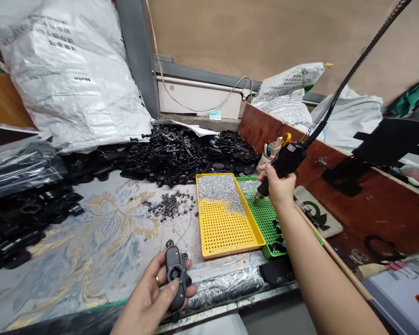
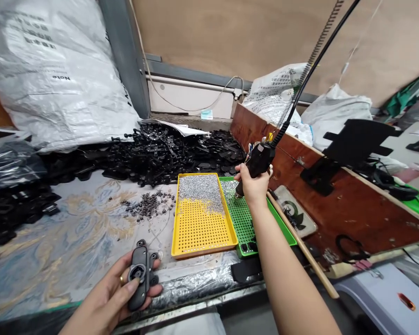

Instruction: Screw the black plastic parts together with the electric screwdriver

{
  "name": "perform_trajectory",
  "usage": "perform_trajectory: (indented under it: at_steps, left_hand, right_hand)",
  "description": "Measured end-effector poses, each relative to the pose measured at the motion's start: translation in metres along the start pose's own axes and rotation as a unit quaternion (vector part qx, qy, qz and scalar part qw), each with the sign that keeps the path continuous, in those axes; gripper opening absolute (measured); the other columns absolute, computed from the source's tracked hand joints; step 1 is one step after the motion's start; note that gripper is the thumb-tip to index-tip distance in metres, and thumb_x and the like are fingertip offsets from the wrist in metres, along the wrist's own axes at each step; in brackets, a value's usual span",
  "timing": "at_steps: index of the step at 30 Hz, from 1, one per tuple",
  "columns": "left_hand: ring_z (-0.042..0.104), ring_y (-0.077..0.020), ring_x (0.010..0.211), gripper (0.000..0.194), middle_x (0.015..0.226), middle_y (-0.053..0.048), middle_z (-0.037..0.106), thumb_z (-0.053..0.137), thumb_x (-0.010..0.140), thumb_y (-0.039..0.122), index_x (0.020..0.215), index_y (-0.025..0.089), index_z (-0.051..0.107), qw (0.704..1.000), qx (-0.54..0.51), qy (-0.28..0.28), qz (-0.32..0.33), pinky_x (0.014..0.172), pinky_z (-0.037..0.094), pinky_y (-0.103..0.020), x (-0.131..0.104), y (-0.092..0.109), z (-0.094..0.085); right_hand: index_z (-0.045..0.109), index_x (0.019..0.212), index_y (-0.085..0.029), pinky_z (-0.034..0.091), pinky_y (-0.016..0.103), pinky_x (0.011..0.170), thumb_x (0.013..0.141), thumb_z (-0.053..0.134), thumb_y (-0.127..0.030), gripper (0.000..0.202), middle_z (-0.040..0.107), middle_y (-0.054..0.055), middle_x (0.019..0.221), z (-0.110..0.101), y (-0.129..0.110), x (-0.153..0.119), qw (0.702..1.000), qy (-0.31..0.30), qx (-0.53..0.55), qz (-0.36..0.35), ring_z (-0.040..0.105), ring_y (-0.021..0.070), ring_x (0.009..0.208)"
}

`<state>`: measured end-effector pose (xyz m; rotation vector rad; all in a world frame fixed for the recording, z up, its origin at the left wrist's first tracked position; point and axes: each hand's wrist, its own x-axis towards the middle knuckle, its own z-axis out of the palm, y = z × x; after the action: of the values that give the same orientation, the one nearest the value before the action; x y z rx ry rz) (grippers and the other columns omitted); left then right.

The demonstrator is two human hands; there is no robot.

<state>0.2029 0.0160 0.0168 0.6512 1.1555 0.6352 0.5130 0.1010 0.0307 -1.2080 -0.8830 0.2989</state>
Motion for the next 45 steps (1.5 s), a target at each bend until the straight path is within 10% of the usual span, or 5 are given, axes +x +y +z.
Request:
perform_trajectory:
  at_steps: [12, 21, 27, 45]
  left_hand:
    - [0.063, -0.0210, 0.078, 0.074, 0.117, -0.012, 0.052, 0.072, 0.059, 0.046, 0.117, 0.022, 0.031, 0.999, -0.033, -0.016, -0.003, 0.061, 0.048, -0.023, -0.002, 0.004, -0.001]
    - [0.062, -0.0187, 0.086, 0.050, 0.116, -0.010, 0.051, 0.058, 0.077, 0.034, 0.117, 0.021, 0.031, 0.995, -0.032, -0.076, 0.048, 0.075, 0.046, -0.026, -0.009, 0.004, -0.007]
    - [0.061, -0.0152, 0.083, 0.053, 0.113, -0.008, 0.052, 0.059, 0.076, 0.029, 0.119, 0.021, 0.029, 0.993, -0.046, -0.075, 0.079, 0.072, 0.046, -0.022, -0.008, 0.000, -0.006]
    - [0.059, -0.0127, 0.082, 0.061, 0.114, -0.012, 0.051, 0.064, 0.072, 0.025, 0.120, 0.015, 0.027, 0.989, -0.093, -0.084, 0.079, 0.069, 0.046, -0.019, -0.010, 0.004, -0.005]
  right_hand:
    - [0.050, 0.100, -0.010, 0.043, 0.021, 0.045, 0.069, 0.065, -0.036, 0.044, 0.058, 0.006, 0.073, 0.002, -0.036, -0.010, 0.999, 0.023, 0.036, -0.024, 0.052, 0.0098, 0.046]
    - [0.047, 0.105, -0.013, 0.042, 0.022, 0.042, 0.074, 0.056, -0.029, 0.036, 0.056, 0.002, 0.074, 0.081, -0.130, -0.106, 0.968, -0.121, 0.216, 0.044, 0.050, 0.0098, 0.046]
    - [0.040, 0.115, -0.019, 0.047, 0.021, 0.051, 0.085, 0.049, -0.026, 0.032, 0.055, 0.001, 0.083, 0.102, -0.125, -0.145, 0.938, -0.238, 0.240, 0.072, 0.053, 0.0069, 0.055]
    - [0.042, 0.115, -0.020, 0.047, 0.022, 0.051, 0.086, 0.049, -0.028, 0.031, 0.054, 0.001, 0.082, 0.105, -0.120, -0.151, 0.944, -0.235, 0.220, 0.077, 0.052, 0.0071, 0.054]
